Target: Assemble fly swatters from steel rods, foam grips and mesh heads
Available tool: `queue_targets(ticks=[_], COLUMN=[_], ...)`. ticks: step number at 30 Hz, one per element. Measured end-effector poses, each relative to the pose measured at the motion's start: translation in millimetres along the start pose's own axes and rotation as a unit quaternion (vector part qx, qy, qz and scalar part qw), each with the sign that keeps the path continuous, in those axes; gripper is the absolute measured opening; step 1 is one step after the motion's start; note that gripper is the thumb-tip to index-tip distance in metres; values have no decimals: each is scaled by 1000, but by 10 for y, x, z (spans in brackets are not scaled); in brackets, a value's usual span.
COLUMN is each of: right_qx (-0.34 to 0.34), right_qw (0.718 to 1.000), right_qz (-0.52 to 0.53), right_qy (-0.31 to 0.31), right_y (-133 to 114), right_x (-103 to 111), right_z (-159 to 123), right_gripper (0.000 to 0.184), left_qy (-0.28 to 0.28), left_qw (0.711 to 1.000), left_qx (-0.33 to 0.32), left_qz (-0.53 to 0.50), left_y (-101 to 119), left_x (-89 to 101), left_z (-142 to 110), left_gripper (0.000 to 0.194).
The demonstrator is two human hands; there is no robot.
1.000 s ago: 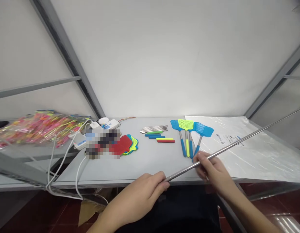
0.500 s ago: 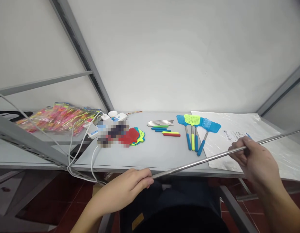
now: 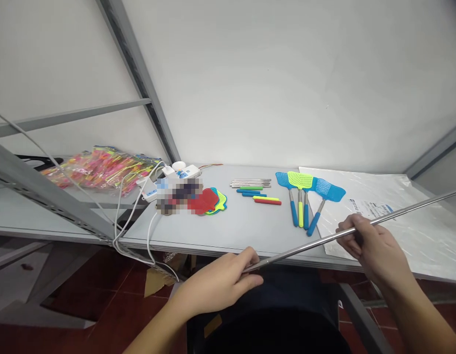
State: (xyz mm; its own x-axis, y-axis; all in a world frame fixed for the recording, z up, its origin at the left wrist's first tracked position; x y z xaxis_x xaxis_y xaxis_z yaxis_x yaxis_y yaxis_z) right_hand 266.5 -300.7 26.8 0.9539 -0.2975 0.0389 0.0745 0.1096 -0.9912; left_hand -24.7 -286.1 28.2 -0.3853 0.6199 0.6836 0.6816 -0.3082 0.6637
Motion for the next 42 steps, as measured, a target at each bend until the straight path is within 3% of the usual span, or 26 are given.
queue_targets(ticks=[4,7,10,13,16,19,21,27,33,36,38,42], right_qx=[-11,-30,-19,-18,-61,-119,-127,-148,-139,-141,-159,-206], right_qw=[997,993,989,973,939,912,897,863,829,820,816,814], right_qz=[55,85,126,225,338,392,423,480,522,526,527,533], right_qy=[54,74,76,48,16,-24,-10,62,147,175,176,109], right_y=[-5,38,43,-47,-208,-362,-427,-358,-292,-248,-176,-38], right_x=[135,219,189,-61,-482,-933,-1134,-1425,-1458,-1454,-1482,-1586], right_z=[55,86,105,99,83,121,203,443,488,489,474,458], right_gripper=[50,49,35,22,20,34,42,47,48,46,46,47], left_qy=[24,27,29,36,46,56,64,60,5,-24,-39,-43], left_qw=[999,999,998,996,991,981,974,960,955,962,979,998], left_qx=[8,18,9,-6,-16,-26,-24,-7,8,5,-14,-42], left_qz=[-44,-44,-50,-80,-126,-183,-216,-275,-295,-272,-200,-8], left_y=[-106,-228,-285,-271,-230,-204,-215,-298,-290,-244,-196,-46], left_x=[156,257,284,255,222,234,274,435,544,607,628,577], left_z=[-83,-159,-166,-87,43,171,239,419,659,723,739,777], left_gripper=[32,26,27,30,30,30,32,35,37,33,30,29])
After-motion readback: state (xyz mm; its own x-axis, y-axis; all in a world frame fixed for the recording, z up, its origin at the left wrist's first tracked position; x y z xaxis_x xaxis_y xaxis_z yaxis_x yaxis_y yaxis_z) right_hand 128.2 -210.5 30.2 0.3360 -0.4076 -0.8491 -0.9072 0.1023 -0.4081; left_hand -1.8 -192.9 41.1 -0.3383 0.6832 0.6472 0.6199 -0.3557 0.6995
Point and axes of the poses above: each hand's wrist, its own z-axis towards the middle knuckle, its own x-axis out of the back of the hand, y = z × x, the point moved 5 cm from there along z, towards the middle knuckle, and after that the axes turned 3 degrees about x, right-handed, at the moved point
